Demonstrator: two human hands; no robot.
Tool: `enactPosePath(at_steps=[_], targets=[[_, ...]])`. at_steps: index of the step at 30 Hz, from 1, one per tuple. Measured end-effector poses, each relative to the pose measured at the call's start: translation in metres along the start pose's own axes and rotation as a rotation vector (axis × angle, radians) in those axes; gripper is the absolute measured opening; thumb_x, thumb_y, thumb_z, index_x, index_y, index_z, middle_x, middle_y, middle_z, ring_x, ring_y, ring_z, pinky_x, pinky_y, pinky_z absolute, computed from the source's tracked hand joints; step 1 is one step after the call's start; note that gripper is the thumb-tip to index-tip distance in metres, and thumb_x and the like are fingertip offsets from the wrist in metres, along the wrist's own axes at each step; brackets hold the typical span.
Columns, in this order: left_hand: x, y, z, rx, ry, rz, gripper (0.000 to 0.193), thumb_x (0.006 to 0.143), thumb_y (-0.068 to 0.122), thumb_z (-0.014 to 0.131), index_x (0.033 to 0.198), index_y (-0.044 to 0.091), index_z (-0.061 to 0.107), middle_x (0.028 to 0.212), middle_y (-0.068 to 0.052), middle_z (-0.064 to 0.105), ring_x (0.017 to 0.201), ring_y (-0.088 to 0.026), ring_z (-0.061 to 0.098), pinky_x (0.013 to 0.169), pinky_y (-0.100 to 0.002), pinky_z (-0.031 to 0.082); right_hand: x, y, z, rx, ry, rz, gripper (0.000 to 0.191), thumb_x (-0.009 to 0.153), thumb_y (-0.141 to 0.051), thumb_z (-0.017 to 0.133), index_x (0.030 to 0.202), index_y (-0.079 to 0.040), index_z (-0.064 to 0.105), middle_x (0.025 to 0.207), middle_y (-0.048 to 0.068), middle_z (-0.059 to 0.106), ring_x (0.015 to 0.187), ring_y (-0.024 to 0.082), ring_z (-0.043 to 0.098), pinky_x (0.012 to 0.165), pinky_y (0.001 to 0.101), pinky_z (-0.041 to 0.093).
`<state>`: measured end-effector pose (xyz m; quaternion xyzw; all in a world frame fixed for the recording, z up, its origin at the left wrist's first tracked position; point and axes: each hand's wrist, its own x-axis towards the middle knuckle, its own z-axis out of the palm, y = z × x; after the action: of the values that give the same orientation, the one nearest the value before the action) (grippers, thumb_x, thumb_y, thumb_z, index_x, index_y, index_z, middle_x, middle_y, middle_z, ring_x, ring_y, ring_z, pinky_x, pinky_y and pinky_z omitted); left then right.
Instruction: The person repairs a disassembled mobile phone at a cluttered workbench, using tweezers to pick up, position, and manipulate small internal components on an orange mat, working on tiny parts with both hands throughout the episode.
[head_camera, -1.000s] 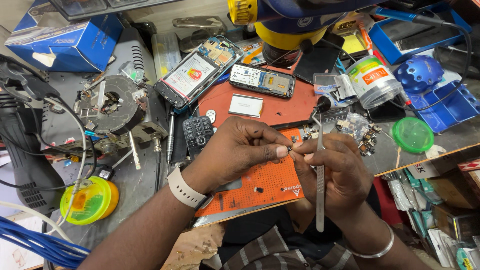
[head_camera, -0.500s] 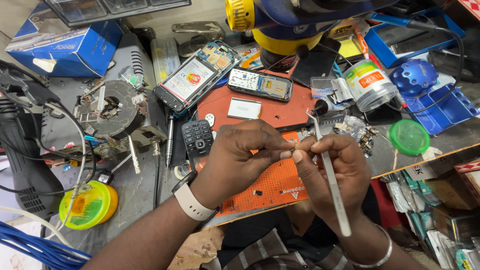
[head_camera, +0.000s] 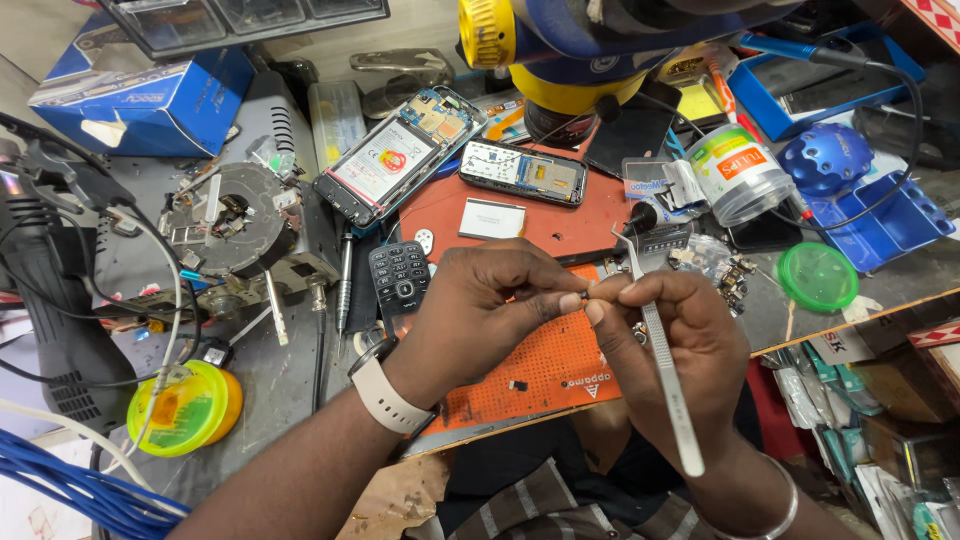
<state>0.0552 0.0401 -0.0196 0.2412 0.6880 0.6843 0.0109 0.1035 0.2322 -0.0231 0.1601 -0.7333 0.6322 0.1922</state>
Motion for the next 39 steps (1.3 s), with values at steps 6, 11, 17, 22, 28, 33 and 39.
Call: enactPosePath(at_steps=[6,11,17,22,28,33,39], targets=[[0.001,-0.005,-0.002,-0.081,-0.035,-0.053,0.017,0.086,0.009,0.082,0.101,0.001,0.078,0.093,-0.007,0.075,0.083,-0.011,0.072,0.074,-0.023,0.060,0.004,-0.004,0.002,-0.292,0.001,-0.255,0.022,0.096,0.002,0.073,0.107,-0.004,0.054,0.100,0.012,0.073,0.087,0.006,0.069,0.073,0.0185,0.056],[0.000,0.002,-0.001,0.077,-0.017,0.025,0.016,0.085,0.009,0.084,0.100,0.006,0.080,0.091,-0.005,0.076,0.077,-0.012,0.071,0.068,-0.025,0.057,0.004,-0.006,0.000,-0.343,-0.003,-0.260,0.022,0.096,0.001,0.073,0.104,-0.005,0.054,0.095,0.009,0.073,0.083,0.005,0.069,0.072,0.0198,0.055],[-0.006,0.014,0.001,0.368,0.029,0.283,0.014,0.088,0.008,0.082,0.100,0.013,0.077,0.093,-0.002,0.074,0.085,-0.012,0.074,0.072,-0.024,0.060,0.003,-0.005,-0.005,-0.061,-0.014,0.097,0.021,0.093,0.001,0.073,0.104,-0.002,0.056,0.091,0.007,0.071,0.077,0.003,0.061,0.066,0.0177,0.050],[-0.001,0.011,-0.001,0.274,0.018,0.128,0.012,0.087,0.011,0.081,0.098,0.008,0.078,0.090,-0.004,0.076,0.078,-0.011,0.073,0.069,-0.025,0.058,0.015,0.001,-0.009,0.116,-0.056,0.269,0.019,0.092,0.002,0.074,0.102,0.000,0.059,0.090,0.006,0.072,0.076,0.002,0.060,0.066,0.0158,0.049],[0.006,-0.003,-0.006,-0.142,-0.035,-0.133,0.018,0.091,0.011,0.077,0.105,-0.001,0.076,0.090,-0.004,0.078,0.080,-0.007,0.069,0.074,-0.022,0.058,0.016,-0.003,0.003,-0.027,-0.021,0.226,0.019,0.091,0.002,0.074,0.104,0.000,0.061,0.086,0.008,0.070,0.074,0.002,0.063,0.061,0.0150,0.048],[0.006,-0.013,-0.006,-0.461,-0.059,-0.281,0.024,0.093,0.012,0.076,0.109,-0.006,0.074,0.090,-0.006,0.075,0.078,-0.009,0.066,0.073,-0.023,0.056,0.015,-0.008,0.006,-0.110,0.002,0.053,0.022,0.092,0.001,0.072,0.107,-0.001,0.057,0.099,0.009,0.075,0.084,0.004,0.065,0.072,0.0175,0.054],[0.006,-0.018,-0.010,-0.624,-0.089,-0.347,0.025,0.093,0.011,0.077,0.110,-0.007,0.073,0.091,-0.008,0.073,0.078,-0.010,0.066,0.073,-0.024,0.055,0.019,-0.011,0.004,-0.497,-0.010,-0.361,0.026,0.088,0.002,0.079,0.101,-0.006,0.057,0.099,0.010,0.073,0.091,0.017,0.072,0.077,0.0285,0.057]])
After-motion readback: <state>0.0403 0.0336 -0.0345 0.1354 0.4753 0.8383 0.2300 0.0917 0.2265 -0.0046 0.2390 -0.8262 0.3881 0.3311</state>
